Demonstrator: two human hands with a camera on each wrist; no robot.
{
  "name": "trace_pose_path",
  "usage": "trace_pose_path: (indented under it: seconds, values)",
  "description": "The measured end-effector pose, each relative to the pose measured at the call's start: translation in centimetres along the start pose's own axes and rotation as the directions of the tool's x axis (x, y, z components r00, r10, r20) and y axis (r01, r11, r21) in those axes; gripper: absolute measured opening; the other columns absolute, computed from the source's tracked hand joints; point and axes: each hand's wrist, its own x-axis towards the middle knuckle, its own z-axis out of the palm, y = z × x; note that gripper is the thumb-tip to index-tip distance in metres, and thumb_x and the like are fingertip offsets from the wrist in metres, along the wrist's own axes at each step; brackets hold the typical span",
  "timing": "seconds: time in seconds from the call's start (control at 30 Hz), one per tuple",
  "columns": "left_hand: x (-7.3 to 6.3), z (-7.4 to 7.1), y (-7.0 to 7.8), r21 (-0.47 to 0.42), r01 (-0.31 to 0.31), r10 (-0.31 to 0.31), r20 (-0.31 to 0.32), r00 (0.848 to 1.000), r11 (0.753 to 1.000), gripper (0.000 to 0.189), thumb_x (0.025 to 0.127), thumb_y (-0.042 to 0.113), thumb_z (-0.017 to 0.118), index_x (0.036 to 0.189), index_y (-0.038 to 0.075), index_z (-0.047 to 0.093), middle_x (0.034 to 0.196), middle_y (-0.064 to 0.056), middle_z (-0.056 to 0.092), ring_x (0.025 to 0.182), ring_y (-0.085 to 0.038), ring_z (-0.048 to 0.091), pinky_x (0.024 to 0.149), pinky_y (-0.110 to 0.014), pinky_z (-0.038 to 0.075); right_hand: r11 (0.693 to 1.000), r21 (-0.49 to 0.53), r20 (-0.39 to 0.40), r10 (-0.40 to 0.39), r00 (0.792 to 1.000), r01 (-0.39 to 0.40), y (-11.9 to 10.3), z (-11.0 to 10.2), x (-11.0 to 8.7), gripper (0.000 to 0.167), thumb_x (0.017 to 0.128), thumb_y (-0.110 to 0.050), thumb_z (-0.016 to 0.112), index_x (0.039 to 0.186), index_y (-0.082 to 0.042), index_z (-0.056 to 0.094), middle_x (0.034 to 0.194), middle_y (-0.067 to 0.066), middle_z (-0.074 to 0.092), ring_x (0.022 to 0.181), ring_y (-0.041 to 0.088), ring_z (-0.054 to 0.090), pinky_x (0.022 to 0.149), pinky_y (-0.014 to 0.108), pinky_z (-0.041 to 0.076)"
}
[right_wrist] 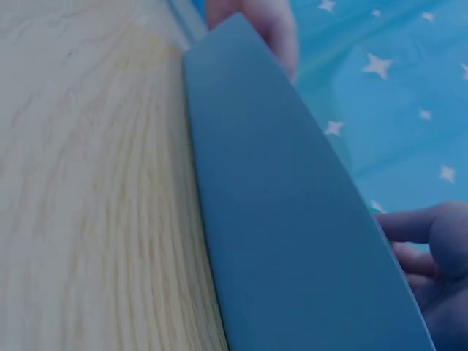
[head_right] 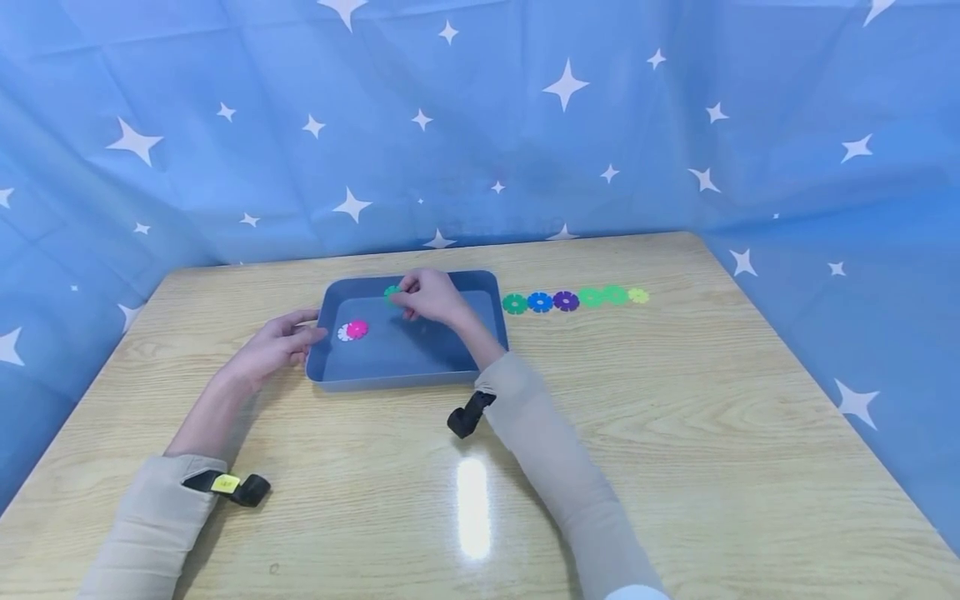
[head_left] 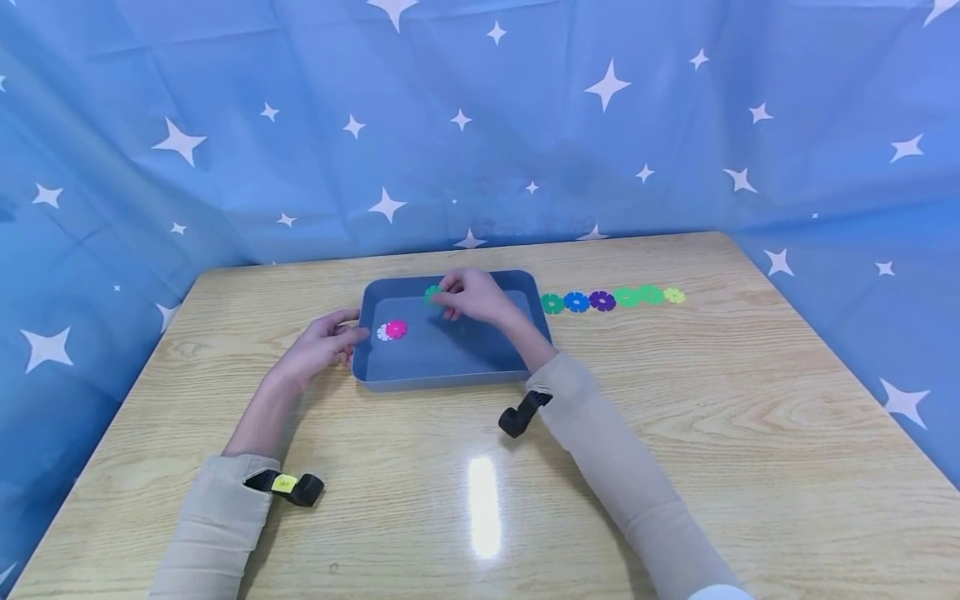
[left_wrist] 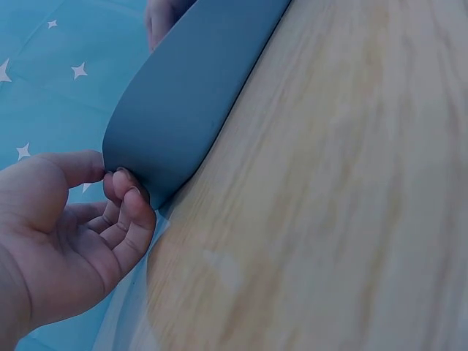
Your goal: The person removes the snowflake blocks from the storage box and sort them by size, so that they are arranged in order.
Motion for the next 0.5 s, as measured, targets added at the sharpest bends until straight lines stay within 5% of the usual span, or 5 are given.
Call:
trace_pose_path:
  seconds: [0.23,0.5]
  values:
    - [-0.1,0.0,-0.1,0.004,0.013,-0.013,-0.007,1.0,1.0,0.059,0.104,0.018,0.056,0.152,-0.006,0.032,0.09,-0.008,0.059,0.069,-0.01,0.056,0.065,-0.023,0.052,0.992,0.123,-0.021,0.02,1.0,-0.017,1.2,-2.4,-1.4,0.021,0.099,-0.02,0.066,0.106,0.0,0.066,0.095,0.024,0.07,0.09,0.04,0.068,0.086,0.048,0.056]
    - [-0.2,0.1,0.1,0.007,0.014,-0.014,0.002,1.0,1.0,0.06,0.105,0.017,0.055,0.154,-0.006,0.029,0.1,-0.013,0.057,0.07,-0.01,0.056,0.066,-0.023,0.052,0.991,0.125,-0.077,-0.03,0.997,0.039,2.2,-5.4,-2.8,0.023,0.099,-0.016,0.066,0.11,0.003,0.065,0.097,0.027,0.067,0.09,0.039,0.067,0.087,0.048,0.056]
